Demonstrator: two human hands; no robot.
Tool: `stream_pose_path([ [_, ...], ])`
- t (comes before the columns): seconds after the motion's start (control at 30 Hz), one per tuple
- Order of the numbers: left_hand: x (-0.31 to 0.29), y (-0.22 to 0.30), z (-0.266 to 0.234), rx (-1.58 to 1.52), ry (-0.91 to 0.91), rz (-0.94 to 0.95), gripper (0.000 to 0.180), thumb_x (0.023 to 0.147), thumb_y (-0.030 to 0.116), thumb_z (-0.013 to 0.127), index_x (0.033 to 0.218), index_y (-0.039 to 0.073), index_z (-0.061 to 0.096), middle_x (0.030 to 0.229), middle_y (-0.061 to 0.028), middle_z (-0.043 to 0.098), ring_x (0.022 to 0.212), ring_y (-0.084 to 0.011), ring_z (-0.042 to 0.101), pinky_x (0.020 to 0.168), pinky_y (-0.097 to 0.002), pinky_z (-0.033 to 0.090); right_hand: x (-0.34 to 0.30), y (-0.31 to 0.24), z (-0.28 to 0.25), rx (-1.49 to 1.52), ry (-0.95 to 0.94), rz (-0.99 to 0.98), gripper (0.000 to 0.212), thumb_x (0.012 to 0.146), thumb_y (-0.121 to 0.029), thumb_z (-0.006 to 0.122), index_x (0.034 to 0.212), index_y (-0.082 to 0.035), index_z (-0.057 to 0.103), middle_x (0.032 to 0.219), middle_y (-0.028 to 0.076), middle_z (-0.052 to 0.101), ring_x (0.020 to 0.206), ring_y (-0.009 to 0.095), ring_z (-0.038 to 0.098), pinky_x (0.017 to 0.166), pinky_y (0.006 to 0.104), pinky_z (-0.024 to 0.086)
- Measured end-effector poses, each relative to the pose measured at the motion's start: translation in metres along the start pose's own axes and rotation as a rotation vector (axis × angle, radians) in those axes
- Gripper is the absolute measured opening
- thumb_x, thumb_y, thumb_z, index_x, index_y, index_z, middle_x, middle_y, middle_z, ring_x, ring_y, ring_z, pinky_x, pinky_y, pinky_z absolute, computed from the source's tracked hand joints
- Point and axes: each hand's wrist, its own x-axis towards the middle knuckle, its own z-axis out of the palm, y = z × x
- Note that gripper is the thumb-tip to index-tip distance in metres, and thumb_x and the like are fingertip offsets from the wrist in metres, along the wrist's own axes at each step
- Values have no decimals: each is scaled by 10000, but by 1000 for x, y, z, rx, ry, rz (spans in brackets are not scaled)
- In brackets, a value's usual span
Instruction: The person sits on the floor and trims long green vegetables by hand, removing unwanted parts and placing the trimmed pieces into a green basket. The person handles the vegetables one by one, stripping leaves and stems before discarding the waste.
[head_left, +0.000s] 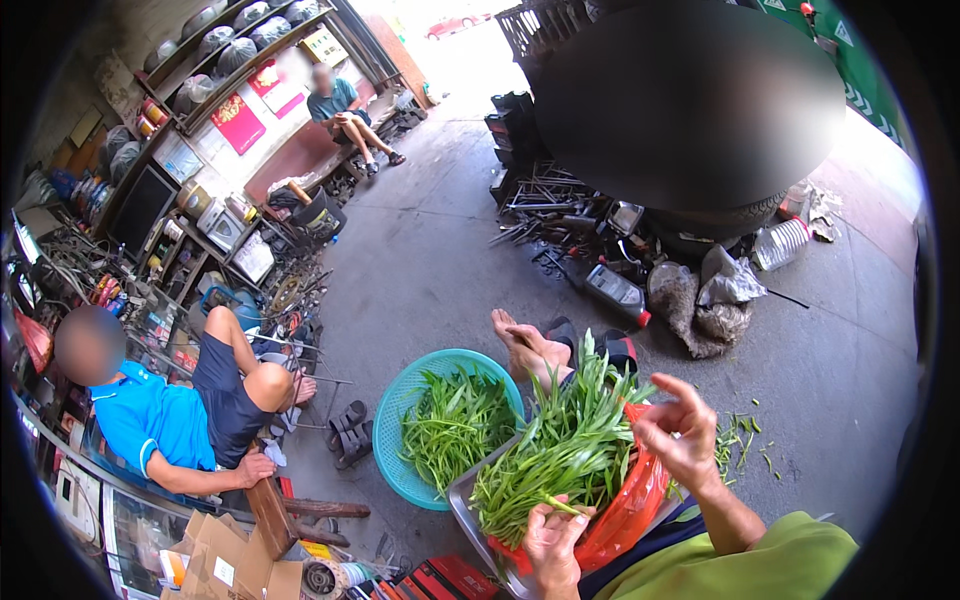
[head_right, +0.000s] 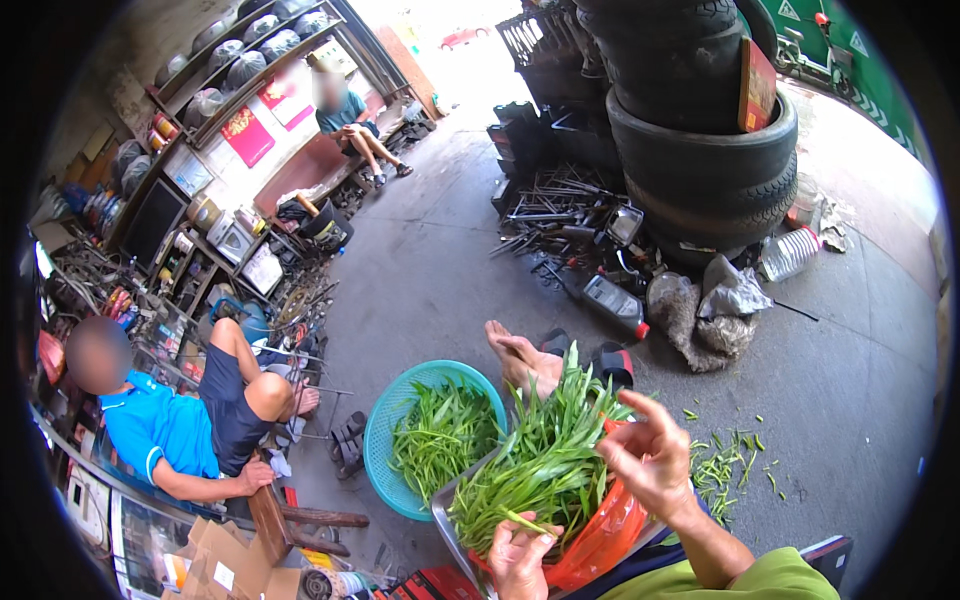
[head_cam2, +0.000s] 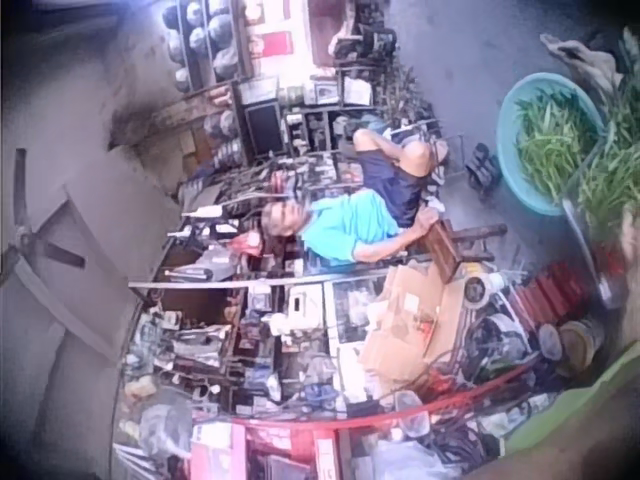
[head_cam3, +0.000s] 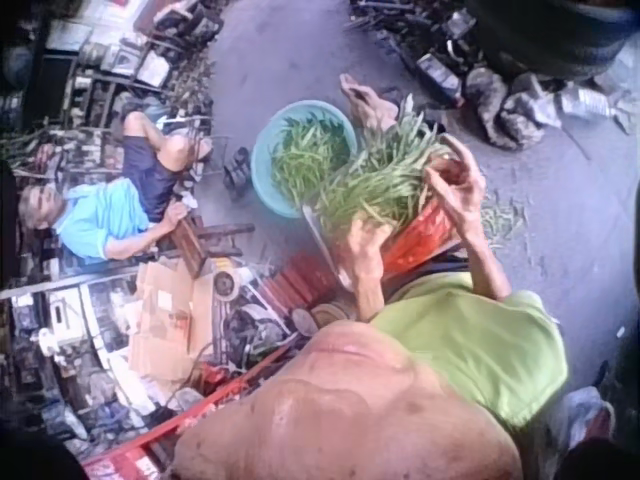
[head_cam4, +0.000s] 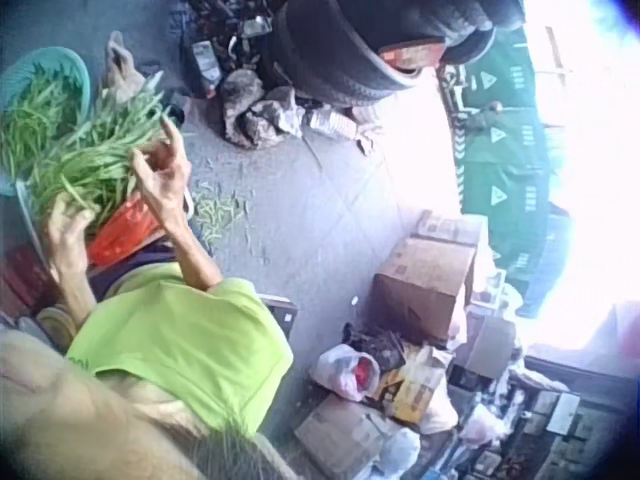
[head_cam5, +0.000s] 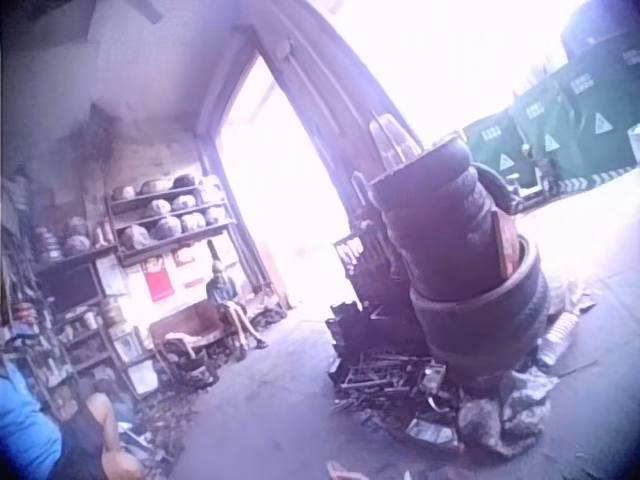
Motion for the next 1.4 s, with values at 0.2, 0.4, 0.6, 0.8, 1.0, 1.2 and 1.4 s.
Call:
stream_pose_path([
  [0.2, -8, 7, -8, 66, 57, 22, 344, 747, -81, 598, 1068, -19, 490, 854, -179, 656, 780, -220, 638, 751, -293, 502, 15, 11, -56, -302, 295, -97, 235, 831, -58, 659, 1052, 7, 610, 743, 36, 651, 578, 53, 570, 470, 197, 451],
  [0.4, -15, 25, 6, 120, 184, 73, 279, 725, -51, 547, 1002, -24, 524, 746, -153, 623, 685, -227, 608, 692, -288, 493, 12, 21, -92, -364, 446, -92, 149, 885, -145, 628, 847, -2, 643, 588, -9, 575, 465, 40, 521, 375, 193, 385],
  [0.6, -8, 13, -1, -67, 107, 38, 180, 817, 10, 513, 986, -20, 570, 742, -164, 635, 678, -236, 606, 726, -349, 490, 11, 23, -99, -534, 388, -142, 269, 851, -172, 682, 650, -12, 601, 465, -7, 504, 413, 44, 496, 377, 202, 354],
  [0.8, -8, 9, 10, -32, 87, -52, 190, 842, 1, 501, 1017, -26, 569, 771, -167, 644, 714, -241, 616, 751, -365, 488, 12, 32, -99, -587, 446, -188, 296, 847, -166, 685, 612, -17, 584, 461, 8, 527, 411, 51, 506, 377, 207, 359],
  [1.0, -10, 2, 0, -5, 79, -73, 201, 838, 14, 521, 1028, -30, 569, 808, -164, 646, 747, -246, 622, 748, -348, 487, 16, 30, -92, -537, 401, -142, 112, 825, -3, 613, 932, 4, 645, 849, 81, 658, 619, 76, 617, 508, 212, 476],
  [1.2, -6, -3, -8, -34, 112, -44, 230, 825, -8, 562, 1054, -16, 540, 802, -144, 640, 731, -235, 631, 722, -311, 492, 17, 31, -87, -594, 308, -362, 265, 730, 164, 530, 830, -23, 689, 1103, 135, 621, 698, 112, 643, 570, 227, 518],
  [1.4, -13, 4, 2, 88, 148, 56, 246, 806, -49, 603, 1002, 15, 469, 813, -150, 642, 733, -232, 645, 728, -295, 491, 14, 33, -83, -621, 310, -304, 81, 700, -41, 747, 764, -35, 696, 1028, 119, 656, 668, 108, 625, 514, 215, 471],
])
